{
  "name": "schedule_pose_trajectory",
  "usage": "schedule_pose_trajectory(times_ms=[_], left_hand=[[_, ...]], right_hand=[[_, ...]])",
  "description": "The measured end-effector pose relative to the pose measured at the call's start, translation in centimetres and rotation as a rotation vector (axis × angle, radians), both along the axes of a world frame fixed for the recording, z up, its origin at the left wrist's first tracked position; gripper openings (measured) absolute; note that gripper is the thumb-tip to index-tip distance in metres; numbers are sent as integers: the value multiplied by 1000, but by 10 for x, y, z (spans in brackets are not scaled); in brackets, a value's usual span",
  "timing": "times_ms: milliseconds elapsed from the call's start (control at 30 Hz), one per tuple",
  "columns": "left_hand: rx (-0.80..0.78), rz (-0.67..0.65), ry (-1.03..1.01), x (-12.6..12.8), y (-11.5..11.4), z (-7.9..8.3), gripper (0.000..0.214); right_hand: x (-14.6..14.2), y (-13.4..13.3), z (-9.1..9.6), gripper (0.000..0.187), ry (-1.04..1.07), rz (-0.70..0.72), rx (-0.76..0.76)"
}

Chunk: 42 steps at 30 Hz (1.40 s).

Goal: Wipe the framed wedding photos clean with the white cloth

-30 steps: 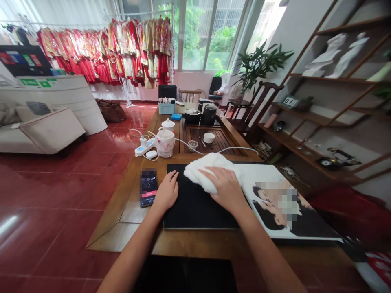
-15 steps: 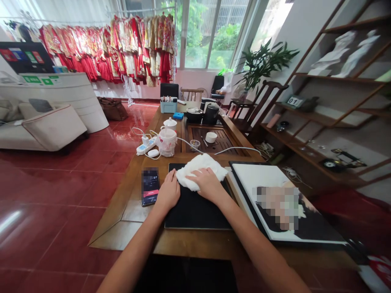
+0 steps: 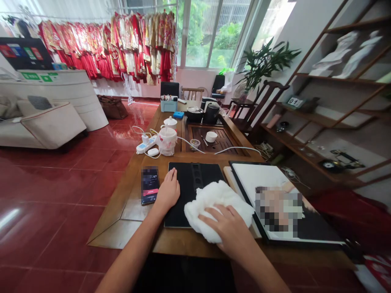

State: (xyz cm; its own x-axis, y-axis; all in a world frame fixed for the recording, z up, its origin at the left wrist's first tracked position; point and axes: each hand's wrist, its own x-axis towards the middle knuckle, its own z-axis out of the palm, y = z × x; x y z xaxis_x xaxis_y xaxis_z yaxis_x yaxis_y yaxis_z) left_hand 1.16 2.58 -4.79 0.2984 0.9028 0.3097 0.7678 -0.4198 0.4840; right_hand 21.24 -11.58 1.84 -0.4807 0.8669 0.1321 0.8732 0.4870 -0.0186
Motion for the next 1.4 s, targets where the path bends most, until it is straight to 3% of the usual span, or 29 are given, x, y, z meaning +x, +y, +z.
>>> schedule_pose_trajectory(times_ms=[133,267,367,533,667,767,933,1400], left_hand=[[16,-15,6,0,1,-2,48],[27,-23,22,0,1,-3,48],[26,-16,19,0,2,-3,48],[28,-23,21,-1,2,-2,48],[21,-25,38,0,1,-1,48],[19,-20,40,0,1,-1,49],[13,-18,36,0,1,-1,49],[-12,10,13,2,-1,0,49]], right_hand=[[6,-8,-5,65,11,11,78],[12,3,0,71,2,1,183],[16,28,11,76,0,-65,234],[11,92,22,73,46,-198,296],[-2,135,10,73,7,-213,219],[-7,147,-3,74,-23,-166,161],[-6,130,-11,71,-23,-130,124],[-11,28,-8,75,4,-85,90]])
